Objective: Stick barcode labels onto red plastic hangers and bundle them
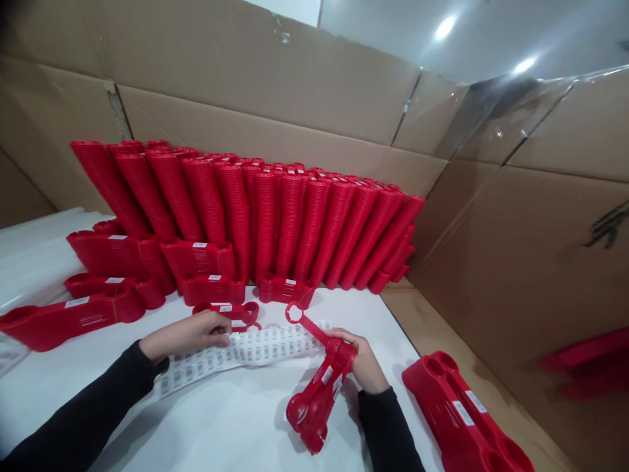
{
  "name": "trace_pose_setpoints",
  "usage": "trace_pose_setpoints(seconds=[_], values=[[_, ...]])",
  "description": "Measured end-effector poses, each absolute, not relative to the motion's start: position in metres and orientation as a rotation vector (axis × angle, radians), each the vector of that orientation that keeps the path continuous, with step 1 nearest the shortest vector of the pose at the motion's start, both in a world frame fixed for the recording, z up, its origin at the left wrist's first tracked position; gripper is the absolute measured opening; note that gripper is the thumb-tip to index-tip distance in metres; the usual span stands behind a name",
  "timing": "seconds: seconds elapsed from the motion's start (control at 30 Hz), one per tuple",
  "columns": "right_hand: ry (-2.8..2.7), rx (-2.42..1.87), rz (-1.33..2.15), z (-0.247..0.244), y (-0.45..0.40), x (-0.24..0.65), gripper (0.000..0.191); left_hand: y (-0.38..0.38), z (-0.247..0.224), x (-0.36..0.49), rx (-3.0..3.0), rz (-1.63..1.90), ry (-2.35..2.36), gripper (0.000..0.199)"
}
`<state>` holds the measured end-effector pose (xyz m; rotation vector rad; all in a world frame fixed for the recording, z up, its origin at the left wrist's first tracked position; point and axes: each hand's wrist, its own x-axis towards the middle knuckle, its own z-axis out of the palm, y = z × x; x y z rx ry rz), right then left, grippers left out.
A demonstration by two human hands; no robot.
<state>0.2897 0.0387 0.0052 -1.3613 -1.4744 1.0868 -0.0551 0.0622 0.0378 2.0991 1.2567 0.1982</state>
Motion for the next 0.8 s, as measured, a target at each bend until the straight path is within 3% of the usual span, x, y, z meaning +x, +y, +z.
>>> trace_pose_setpoints(seconds=[0.8], values=[[-1.323,-1.345,1.037,-0.015,0.05,0.326,0.034,0.068,0.043,-0.077,2.04,0.291,1.323,0.016]])
